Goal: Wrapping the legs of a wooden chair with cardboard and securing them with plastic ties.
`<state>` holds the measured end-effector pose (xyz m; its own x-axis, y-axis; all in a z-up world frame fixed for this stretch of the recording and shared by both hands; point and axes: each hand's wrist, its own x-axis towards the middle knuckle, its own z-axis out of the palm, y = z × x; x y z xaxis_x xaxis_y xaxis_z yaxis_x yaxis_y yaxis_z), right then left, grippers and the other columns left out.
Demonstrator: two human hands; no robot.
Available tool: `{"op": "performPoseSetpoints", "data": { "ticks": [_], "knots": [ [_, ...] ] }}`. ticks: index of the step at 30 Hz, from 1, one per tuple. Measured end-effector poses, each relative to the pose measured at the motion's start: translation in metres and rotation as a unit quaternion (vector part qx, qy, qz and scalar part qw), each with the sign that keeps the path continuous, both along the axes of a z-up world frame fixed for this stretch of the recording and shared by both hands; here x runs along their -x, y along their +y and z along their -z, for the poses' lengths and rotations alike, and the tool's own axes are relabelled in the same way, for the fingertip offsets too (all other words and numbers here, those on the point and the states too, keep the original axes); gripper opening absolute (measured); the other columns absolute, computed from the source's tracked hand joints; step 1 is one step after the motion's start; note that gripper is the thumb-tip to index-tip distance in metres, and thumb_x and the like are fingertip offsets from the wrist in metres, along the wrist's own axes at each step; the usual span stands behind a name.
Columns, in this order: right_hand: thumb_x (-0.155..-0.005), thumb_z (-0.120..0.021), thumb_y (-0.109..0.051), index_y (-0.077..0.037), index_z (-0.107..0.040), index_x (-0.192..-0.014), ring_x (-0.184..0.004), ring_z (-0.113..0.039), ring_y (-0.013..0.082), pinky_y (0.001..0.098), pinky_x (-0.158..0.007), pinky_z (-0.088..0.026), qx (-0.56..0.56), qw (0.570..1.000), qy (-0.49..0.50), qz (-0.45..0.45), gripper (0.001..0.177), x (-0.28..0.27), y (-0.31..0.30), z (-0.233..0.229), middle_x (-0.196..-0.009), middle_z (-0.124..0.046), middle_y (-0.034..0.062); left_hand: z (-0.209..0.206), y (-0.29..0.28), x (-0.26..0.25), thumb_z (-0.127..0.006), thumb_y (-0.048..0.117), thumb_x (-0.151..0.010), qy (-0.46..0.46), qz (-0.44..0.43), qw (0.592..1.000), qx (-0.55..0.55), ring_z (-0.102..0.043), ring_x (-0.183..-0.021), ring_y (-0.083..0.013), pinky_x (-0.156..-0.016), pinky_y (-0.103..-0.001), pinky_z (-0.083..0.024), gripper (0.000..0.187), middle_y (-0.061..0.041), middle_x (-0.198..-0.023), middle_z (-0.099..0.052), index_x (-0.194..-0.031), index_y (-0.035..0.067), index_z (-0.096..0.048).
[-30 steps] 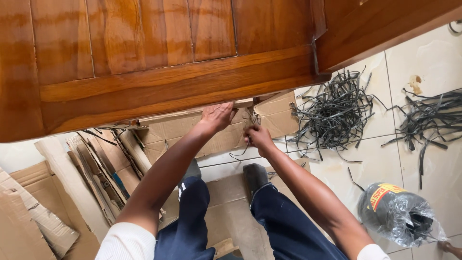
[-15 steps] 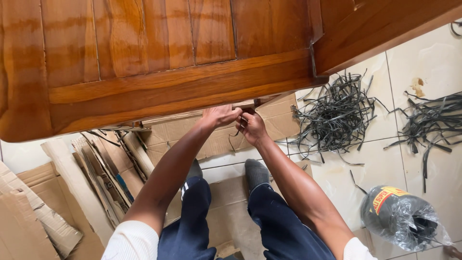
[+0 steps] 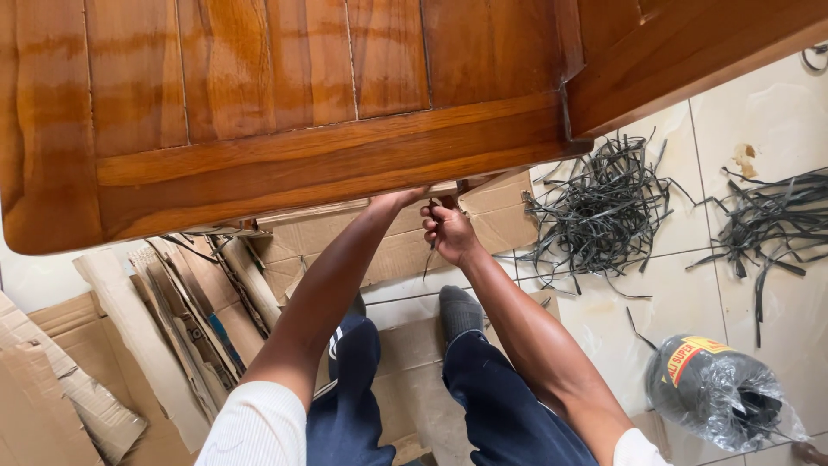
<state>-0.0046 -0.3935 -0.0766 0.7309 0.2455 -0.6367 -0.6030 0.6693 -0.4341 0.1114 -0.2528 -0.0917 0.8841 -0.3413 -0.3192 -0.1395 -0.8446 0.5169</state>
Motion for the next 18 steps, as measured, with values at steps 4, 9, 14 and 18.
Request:
{"op": "performPoseSetpoints", "data": {
  "ticks": [4, 9, 14, 18],
  "knots": [
    [-0.105, -0.050, -0.018, -0.014, -0.056, -0.113, -0.067, -0.050, 0.0064, 0.0234, -0.054, -0.039, 0.047, 0.999, -0.004, -0.005, 0.011, 0.002, 0.006, -0.025, -0.093, -0.062, -0.0008, -0.056, 0.001, 0.009, -0.046, 0.070, -0.092, 0.031, -0.025, 0.999, 0.011, -0.042, -0.140, -0.0334, -0.111, -0.052, -0.034, 0.075, -0.011, -0.155, -0.045, -0.149, 0.021, -0.048],
    [-0.104, -0.052, -0.023, -0.012, -0.060, -0.108, -0.061, -0.050, 0.0051, 0.0220, -0.051, -0.039, 0.266, 0.962, -0.051, -0.020, 0.014, 0.012, 0.014, -0.050, -0.084, -0.067, 0.0005, 0.054, -0.002, 0.000, -0.057, 0.055, -0.097, -0.028, -0.043, 0.975, 0.218, -0.056, -0.129, -0.0350, -0.108, -0.048, -0.042, 0.057, -0.016, -0.140, -0.062, -0.135, 0.014, -0.063],
    [-0.107, -0.055, -0.024, -0.007, -0.066, -0.102, -0.056, -0.050, 0.0037, 0.0202, -0.050, -0.039, 0.352, 0.928, -0.122, 0.010, 0.022, 0.012, 0.029, -0.086, -0.076, -0.067, 0.0012, 0.006, 0.013, 0.019, -0.057, 0.044, -0.099, -0.035, -0.034, 0.988, 0.147, -0.065, -0.113, -0.0346, -0.097, -0.048, -0.048, 0.040, -0.015, -0.121, -0.072, -0.119, 0.012, -0.071],
    [-0.107, -0.056, -0.021, -0.004, -0.065, -0.099, -0.056, -0.051, 0.0040, 0.0211, -0.050, -0.040, 0.378, 0.906, -0.179, 0.058, 0.021, -0.011, 0.033, -0.097, -0.076, -0.068, 0.0018, -0.018, 0.023, 0.028, -0.052, 0.041, -0.103, -0.077, -0.004, 0.985, 0.154, -0.067, -0.104, -0.0360, -0.090, -0.051, -0.050, 0.037, -0.014, -0.114, -0.074, -0.115, 0.014, -0.074]
  ]
}}
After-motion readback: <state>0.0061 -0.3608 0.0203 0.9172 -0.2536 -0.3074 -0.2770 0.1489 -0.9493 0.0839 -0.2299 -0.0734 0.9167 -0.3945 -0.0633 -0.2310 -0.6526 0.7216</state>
